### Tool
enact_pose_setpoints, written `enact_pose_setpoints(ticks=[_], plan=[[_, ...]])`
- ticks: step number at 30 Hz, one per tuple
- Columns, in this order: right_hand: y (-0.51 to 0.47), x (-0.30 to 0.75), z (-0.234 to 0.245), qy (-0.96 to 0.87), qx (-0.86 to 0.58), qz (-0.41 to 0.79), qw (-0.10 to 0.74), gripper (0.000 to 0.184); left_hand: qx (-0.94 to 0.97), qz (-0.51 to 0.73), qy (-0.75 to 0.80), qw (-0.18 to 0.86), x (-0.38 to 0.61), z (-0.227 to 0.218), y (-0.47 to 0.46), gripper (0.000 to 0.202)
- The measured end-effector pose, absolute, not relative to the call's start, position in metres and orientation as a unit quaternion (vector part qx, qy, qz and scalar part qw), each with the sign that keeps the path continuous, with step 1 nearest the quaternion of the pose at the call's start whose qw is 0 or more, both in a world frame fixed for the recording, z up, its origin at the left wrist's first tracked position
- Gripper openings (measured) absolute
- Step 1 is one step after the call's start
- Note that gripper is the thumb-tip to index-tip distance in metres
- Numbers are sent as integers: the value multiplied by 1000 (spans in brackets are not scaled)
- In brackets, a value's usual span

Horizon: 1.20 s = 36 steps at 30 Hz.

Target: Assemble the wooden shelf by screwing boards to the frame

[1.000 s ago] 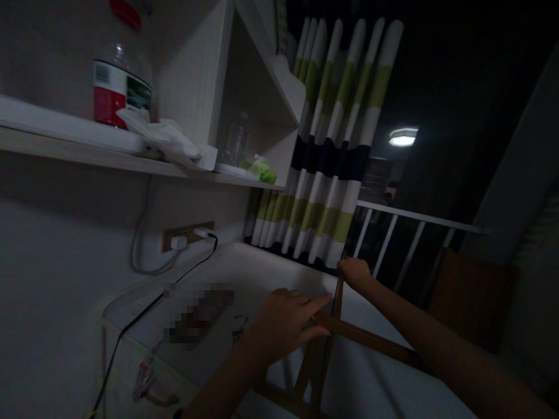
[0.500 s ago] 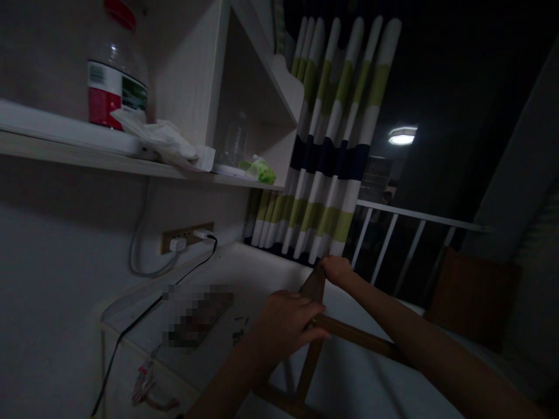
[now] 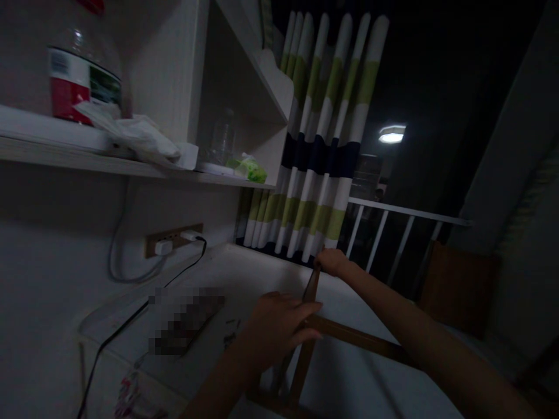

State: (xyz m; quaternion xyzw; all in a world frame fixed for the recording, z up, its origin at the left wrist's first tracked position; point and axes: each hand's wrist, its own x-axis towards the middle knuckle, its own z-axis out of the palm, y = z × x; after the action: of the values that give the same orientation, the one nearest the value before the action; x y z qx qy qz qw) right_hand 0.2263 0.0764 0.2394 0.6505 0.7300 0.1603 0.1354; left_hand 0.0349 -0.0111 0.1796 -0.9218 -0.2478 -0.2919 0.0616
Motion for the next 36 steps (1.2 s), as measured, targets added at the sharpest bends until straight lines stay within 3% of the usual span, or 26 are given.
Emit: enact_pose_setpoints(ticks=[15, 21, 26, 36], plan=[[45, 213, 230, 807, 568, 124, 103, 35, -918, -298, -254, 70, 42, 179, -11, 32], [19, 196, 222, 829, 545, 103, 71, 20, -919, -294, -248, 86, 42, 178, -14, 33], [19, 201, 215, 840, 532, 96, 45, 18, -914, -298, -253, 106, 45, 174, -14, 35], [26, 209, 211, 846, 526, 74, 54, 28, -896, -318, -263, 164, 51, 169, -13, 40]])
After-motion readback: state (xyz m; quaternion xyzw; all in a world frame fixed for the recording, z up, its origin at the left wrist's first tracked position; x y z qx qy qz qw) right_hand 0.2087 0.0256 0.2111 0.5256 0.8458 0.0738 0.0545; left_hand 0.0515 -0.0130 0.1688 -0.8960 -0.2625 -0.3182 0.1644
